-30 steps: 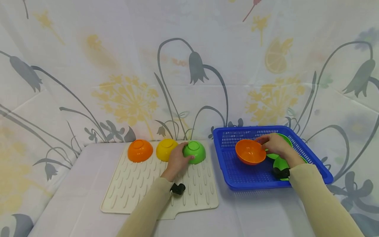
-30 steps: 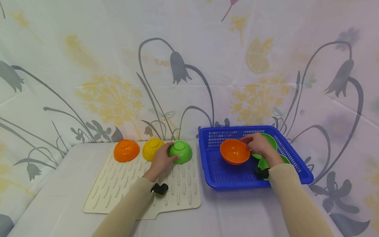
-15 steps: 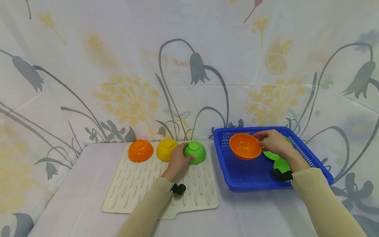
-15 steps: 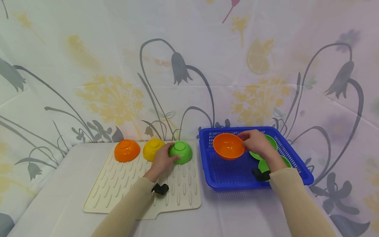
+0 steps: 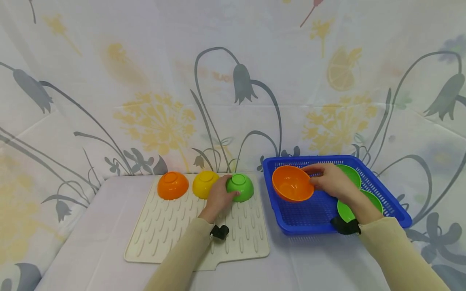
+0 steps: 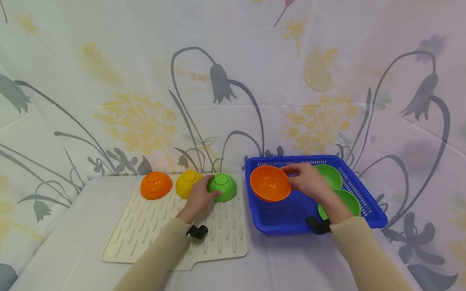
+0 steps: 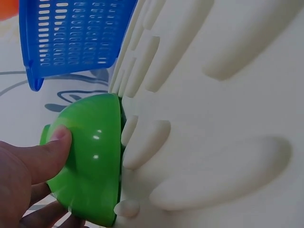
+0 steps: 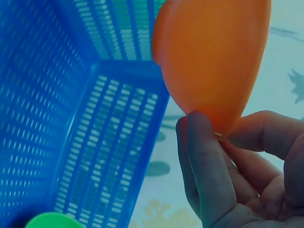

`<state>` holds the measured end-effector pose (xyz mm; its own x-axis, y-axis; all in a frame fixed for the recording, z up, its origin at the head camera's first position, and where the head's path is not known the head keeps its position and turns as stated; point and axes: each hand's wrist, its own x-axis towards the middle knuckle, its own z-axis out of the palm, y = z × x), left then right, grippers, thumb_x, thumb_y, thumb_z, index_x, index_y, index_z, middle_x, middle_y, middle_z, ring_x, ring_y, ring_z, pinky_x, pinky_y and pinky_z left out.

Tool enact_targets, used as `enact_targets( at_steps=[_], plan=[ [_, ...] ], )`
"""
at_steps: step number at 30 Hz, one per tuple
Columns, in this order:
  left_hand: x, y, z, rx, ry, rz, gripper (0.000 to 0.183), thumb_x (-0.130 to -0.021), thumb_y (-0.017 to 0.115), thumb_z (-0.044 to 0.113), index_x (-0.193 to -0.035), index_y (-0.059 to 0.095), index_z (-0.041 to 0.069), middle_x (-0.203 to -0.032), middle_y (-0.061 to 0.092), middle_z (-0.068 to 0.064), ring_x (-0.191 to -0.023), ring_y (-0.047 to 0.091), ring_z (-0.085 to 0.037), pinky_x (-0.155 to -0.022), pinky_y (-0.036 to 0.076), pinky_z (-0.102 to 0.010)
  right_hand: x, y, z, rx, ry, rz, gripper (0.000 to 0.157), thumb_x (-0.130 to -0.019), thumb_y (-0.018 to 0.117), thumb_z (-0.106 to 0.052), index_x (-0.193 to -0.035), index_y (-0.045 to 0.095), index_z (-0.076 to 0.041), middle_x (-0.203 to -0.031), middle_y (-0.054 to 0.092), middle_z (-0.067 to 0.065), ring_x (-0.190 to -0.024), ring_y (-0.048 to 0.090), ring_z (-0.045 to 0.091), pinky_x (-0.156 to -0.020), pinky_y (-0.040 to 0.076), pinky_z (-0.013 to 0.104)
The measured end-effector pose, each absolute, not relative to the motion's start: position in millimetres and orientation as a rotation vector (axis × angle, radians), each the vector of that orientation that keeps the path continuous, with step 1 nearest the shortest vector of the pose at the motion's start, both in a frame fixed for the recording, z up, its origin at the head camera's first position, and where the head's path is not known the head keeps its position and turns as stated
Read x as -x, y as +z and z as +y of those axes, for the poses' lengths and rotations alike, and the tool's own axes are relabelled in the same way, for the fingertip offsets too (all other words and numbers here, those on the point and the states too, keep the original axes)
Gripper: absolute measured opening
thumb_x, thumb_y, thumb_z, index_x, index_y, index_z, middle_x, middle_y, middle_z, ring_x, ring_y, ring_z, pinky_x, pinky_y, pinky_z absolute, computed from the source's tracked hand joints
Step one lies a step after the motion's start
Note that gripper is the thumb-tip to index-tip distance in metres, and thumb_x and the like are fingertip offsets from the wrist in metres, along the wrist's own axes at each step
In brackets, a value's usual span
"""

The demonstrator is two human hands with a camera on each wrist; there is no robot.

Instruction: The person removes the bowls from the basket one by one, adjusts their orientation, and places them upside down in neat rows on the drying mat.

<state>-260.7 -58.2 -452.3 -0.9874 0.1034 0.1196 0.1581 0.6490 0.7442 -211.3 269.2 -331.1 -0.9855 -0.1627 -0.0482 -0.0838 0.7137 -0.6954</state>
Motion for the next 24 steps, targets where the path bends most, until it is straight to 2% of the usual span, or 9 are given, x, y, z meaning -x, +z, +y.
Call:
enact_targets(
  at_steps=[4, 17, 24],
  plan=[
    [260, -451, -58, 0.228, -1.27, -2.785, 0.062, -0.085, 0.081, 0.017, -0.139, 0.054, 0.005, -0.139, 0.056, -0.014, -0.126, 0.052, -0.031, -0.109, 0.039, -0.047, 205, -331, 262, 0.209, -1.193, 2.765, 0.041, -0.092, 0.063, -0.01, -0.132, 0.063, -0.002, -0.123, 0.065, 0.02, -0.089, 0.067, 0.024, -0.077, 0.059, 0.037],
    [262, -454, -53, 0.183, -1.289, -2.762, 0.065, -0.086, 0.079, 0.018, -0.144, 0.051, 0.009, -0.145, 0.052, -0.011, -0.131, 0.05, -0.029, -0.111, 0.037, -0.045, 187, -326, 236, 0.284, -1.3, 2.696, 0.039, -0.09, 0.063, -0.007, -0.129, 0.065, -0.003, -0.119, 0.068, 0.016, -0.097, 0.068, 0.026, -0.078, 0.06, 0.037],
    [253, -440, -59, 0.292, -1.331, -2.699, 0.069, -0.086, 0.08, 0.017, -0.146, 0.048, 0.008, -0.148, 0.048, -0.013, -0.134, 0.046, -0.033, -0.111, 0.036, -0.049, 178, -324, 222, 0.341, -1.328, 2.673, 0.037, -0.09, 0.065, -0.008, -0.127, 0.068, -0.005, -0.118, 0.069, 0.014, -0.102, 0.067, 0.029, -0.079, 0.059, 0.039]
  ],
)
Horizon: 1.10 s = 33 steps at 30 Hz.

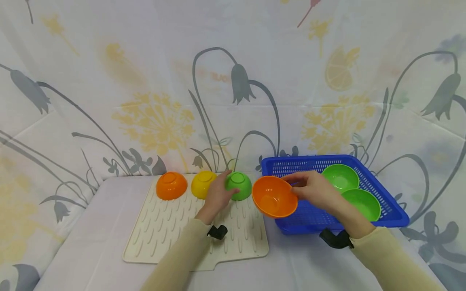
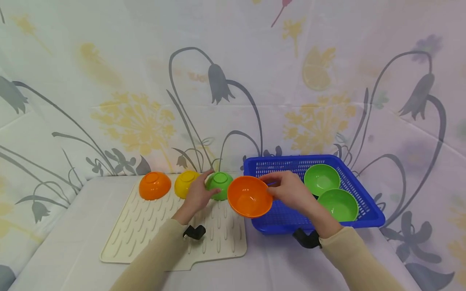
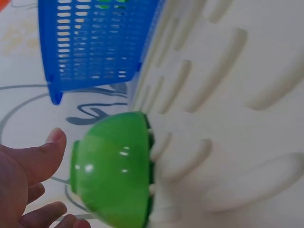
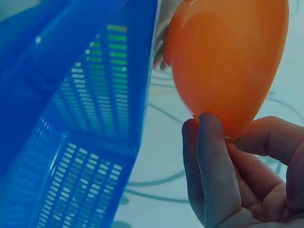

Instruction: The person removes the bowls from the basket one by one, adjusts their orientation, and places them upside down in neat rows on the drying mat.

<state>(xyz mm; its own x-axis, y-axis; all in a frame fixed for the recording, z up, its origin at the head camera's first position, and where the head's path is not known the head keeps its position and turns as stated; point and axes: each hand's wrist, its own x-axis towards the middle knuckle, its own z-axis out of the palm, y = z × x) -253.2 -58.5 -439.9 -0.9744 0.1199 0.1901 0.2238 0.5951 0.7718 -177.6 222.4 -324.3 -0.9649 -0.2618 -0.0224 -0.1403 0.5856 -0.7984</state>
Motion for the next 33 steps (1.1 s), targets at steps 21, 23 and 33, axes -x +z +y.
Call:
enact_targets(
  at_steps=[21, 23, 33],
  plan=[
    [175, -404, -78, 0.908, -1.761, -2.634, 0.078, -0.082, 0.084, 0.02, -0.149, 0.045, 0.018, -0.144, 0.054, 0.002, -0.131, 0.05, -0.02, -0.097, 0.05, -0.047, 156, -330, 193, 0.383, -1.37, 2.632, 0.03, -0.091, 0.067, -0.009, -0.12, 0.072, -0.008, -0.111, 0.072, 0.007, -0.101, 0.068, 0.026, -0.079, 0.06, 0.036],
    [169, -403, -78, 0.949, -1.838, -2.607, 0.081, -0.08, 0.085, 0.02, -0.15, 0.044, 0.022, -0.142, 0.054, 0.007, -0.13, 0.05, -0.017, -0.097, 0.05, -0.049, 154, -330, 190, 0.388, -1.361, 2.641, 0.029, -0.091, 0.067, -0.01, -0.12, 0.072, -0.009, -0.111, 0.072, 0.006, -0.102, 0.068, 0.026, -0.08, 0.059, 0.037],
    [148, -399, -84, 1.013, -2.041, -2.511, 0.086, -0.08, 0.085, 0.017, -0.152, 0.038, 0.028, -0.142, 0.053, 0.008, -0.125, 0.052, -0.018, -0.094, 0.052, -0.038, 145, -333, 178, 0.41, -1.333, 2.715, 0.028, -0.091, 0.066, -0.006, -0.118, 0.073, -0.008, -0.11, 0.072, 0.005, -0.108, 0.066, 0.029, -0.087, 0.057, 0.041]
  ],
)
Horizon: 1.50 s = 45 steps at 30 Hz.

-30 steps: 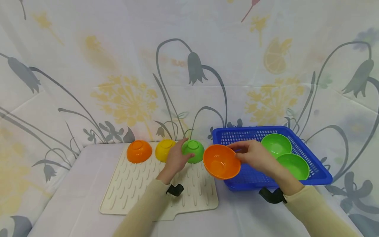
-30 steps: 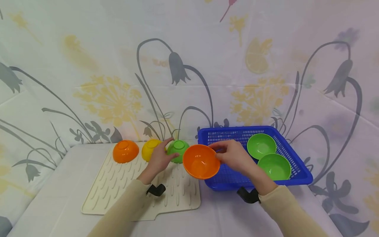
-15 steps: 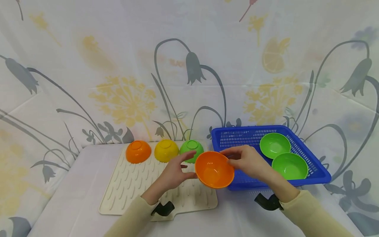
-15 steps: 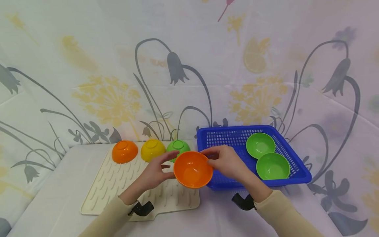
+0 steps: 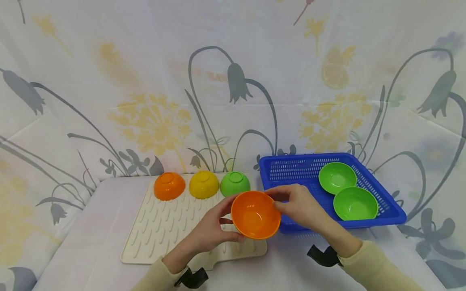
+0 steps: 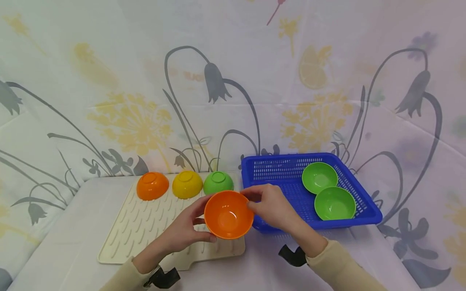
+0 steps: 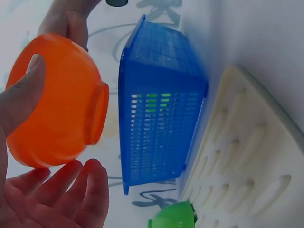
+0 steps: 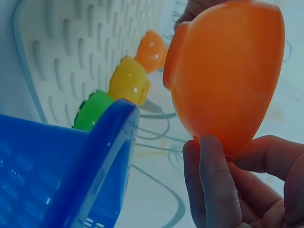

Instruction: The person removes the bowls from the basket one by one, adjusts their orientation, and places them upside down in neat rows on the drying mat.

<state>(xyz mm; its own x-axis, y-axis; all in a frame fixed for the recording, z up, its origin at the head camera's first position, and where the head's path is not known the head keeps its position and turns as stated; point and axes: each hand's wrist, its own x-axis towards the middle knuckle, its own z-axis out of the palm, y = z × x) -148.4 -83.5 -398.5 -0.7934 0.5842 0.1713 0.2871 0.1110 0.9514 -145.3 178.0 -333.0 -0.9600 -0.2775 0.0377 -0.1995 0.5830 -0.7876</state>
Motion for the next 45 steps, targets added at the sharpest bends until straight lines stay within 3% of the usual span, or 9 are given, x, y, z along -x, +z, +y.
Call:
enact_targets(
  at_steps=[16, 30, 37, 45],
  plan=[
    [141, -395, -92, -0.886, 1.768, 2.134, 0.089, -0.081, 0.084, 0.023, -0.154, 0.034, 0.025, -0.145, 0.049, 0.004, -0.127, 0.052, -0.02, -0.095, 0.053, -0.037, 140, -340, 169, 0.427, -1.364, 2.779, 0.028, -0.09, 0.067, -0.005, -0.117, 0.073, -0.007, -0.109, 0.073, 0.006, -0.106, 0.068, 0.028, -0.086, 0.057, 0.042],
    [142, -394, -98, -0.829, 1.743, 2.029, 0.095, -0.085, 0.08, 0.011, -0.158, 0.023, 0.03, -0.157, 0.033, 0.0, -0.119, 0.06, -0.025, -0.089, 0.056, -0.036, 136, -359, 161, 0.394, -1.473, 2.872, 0.028, -0.09, 0.07, -0.003, -0.117, 0.073, -0.008, -0.106, 0.074, 0.004, -0.102, 0.069, 0.026, -0.085, 0.058, 0.04],
    [143, -394, -101, -0.855, 1.748, 1.978, 0.091, -0.089, 0.074, 0.011, -0.159, 0.02, 0.031, -0.159, 0.028, 0.001, -0.123, 0.055, -0.027, -0.095, 0.053, -0.037, 133, -366, 158, 0.346, -1.582, 2.889, 0.028, -0.09, 0.072, -0.003, -0.117, 0.073, -0.008, -0.108, 0.074, 0.003, -0.105, 0.068, 0.024, -0.092, 0.054, 0.047],
    [141, -398, -102, -0.901, 1.765, 1.995, 0.092, -0.085, 0.073, -0.001, -0.159, 0.024, 0.026, -0.155, 0.034, 0.001, -0.131, 0.046, -0.034, -0.094, 0.053, -0.035, 130, -370, 154, 0.351, -1.635, 2.822, 0.034, -0.089, 0.07, 0.0, -0.121, 0.071, -0.012, -0.112, 0.071, 0.001, -0.109, 0.064, 0.022, -0.097, 0.05, 0.05]
  ],
)
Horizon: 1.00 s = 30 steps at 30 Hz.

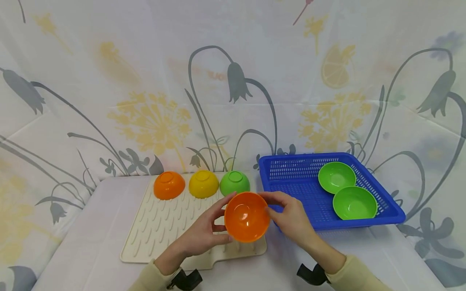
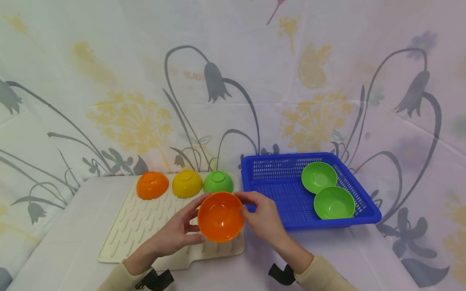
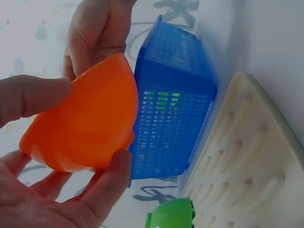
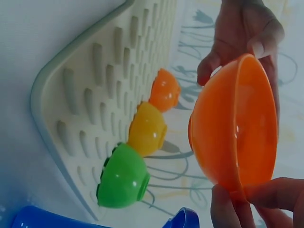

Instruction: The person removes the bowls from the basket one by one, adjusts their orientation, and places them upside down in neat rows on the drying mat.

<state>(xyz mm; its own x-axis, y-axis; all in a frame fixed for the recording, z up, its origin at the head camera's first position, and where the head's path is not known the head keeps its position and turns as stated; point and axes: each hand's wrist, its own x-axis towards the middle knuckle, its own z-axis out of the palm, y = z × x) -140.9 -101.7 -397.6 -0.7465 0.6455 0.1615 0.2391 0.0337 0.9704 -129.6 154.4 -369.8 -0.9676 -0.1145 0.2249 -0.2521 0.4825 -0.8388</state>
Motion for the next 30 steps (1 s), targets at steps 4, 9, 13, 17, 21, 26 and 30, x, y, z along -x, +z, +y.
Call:
enact_targets(
  at_steps=[4, 9, 13, 17, 21, 26, 30],
  plan=[
    [140, -398, -103, -0.963, 1.762, 2.007, 0.091, -0.084, 0.071, -0.005, -0.158, 0.027, 0.025, -0.153, 0.036, 0.0, -0.131, 0.043, -0.037, -0.088, 0.056, -0.036, 129, -370, 155, -0.381, 1.512, -2.591, 0.035, -0.089, 0.07, 0.0, -0.122, 0.071, -0.013, -0.111, 0.07, -0.001, -0.107, 0.064, 0.02, -0.095, 0.052, 0.047],
    [141, -396, -105, -1.049, 1.721, 2.049, 0.09, -0.084, 0.07, -0.008, -0.156, 0.03, 0.029, -0.152, 0.037, -0.001, -0.126, 0.041, -0.036, -0.087, 0.057, -0.036, 130, -367, 161, -0.471, 1.586, -2.63, 0.031, -0.094, 0.07, -0.013, -0.125, 0.069, -0.012, -0.115, 0.069, 0.001, -0.111, 0.063, 0.022, -0.094, 0.054, 0.042],
    [140, -394, -107, -1.083, 1.654, 2.079, 0.092, -0.083, 0.068, -0.01, -0.157, 0.03, 0.03, -0.157, 0.032, 0.005, -0.13, 0.039, -0.031, -0.089, 0.055, -0.035, 132, -365, 165, -0.546, 1.617, -2.659, 0.034, -0.096, 0.067, -0.022, -0.128, 0.068, -0.011, -0.121, 0.069, 0.002, -0.116, 0.062, 0.025, -0.093, 0.054, 0.037],
    [139, -394, -108, -1.104, 1.625, 2.083, 0.093, -0.083, 0.068, -0.011, -0.158, 0.028, 0.028, -0.159, 0.028, 0.007, -0.135, 0.038, -0.031, -0.09, 0.054, -0.034, 133, -364, 166, -0.6, 1.61, -2.669, 0.032, -0.097, 0.066, -0.021, -0.128, 0.069, -0.011, -0.122, 0.069, 0.003, -0.115, 0.063, 0.026, -0.09, 0.055, 0.033],
    [140, -399, -108, -1.095, 1.723, 2.045, 0.09, -0.083, 0.068, -0.01, -0.157, 0.029, 0.023, -0.157, 0.032, 0.002, -0.135, 0.041, -0.033, -0.094, 0.053, -0.037, 131, -365, 166, -0.574, 1.69, -2.628, 0.031, -0.097, 0.065, -0.013, -0.127, 0.068, -0.007, -0.12, 0.069, 0.008, -0.109, 0.065, 0.03, -0.08, 0.058, 0.031],
    [145, -403, -110, -1.016, 1.881, 1.99, 0.08, -0.085, 0.067, -0.005, -0.155, 0.033, 0.014, -0.155, 0.036, -0.005, -0.134, 0.045, -0.034, -0.098, 0.051, -0.039, 130, -366, 166, -0.513, 1.856, -2.516, 0.03, -0.097, 0.063, -0.006, -0.127, 0.067, -0.007, -0.12, 0.068, 0.011, -0.107, 0.066, 0.03, -0.08, 0.058, 0.032],
    [145, -403, -112, -0.95, 1.923, 1.954, 0.076, -0.088, 0.069, 0.001, -0.154, 0.033, 0.01, -0.15, 0.043, -0.013, -0.131, 0.047, -0.035, -0.097, 0.052, -0.038, 129, -367, 166, -0.522, 1.924, -2.444, 0.03, -0.098, 0.062, -0.006, -0.128, 0.067, -0.008, -0.122, 0.067, 0.011, -0.107, 0.067, 0.028, -0.082, 0.058, 0.032]
  ],
)
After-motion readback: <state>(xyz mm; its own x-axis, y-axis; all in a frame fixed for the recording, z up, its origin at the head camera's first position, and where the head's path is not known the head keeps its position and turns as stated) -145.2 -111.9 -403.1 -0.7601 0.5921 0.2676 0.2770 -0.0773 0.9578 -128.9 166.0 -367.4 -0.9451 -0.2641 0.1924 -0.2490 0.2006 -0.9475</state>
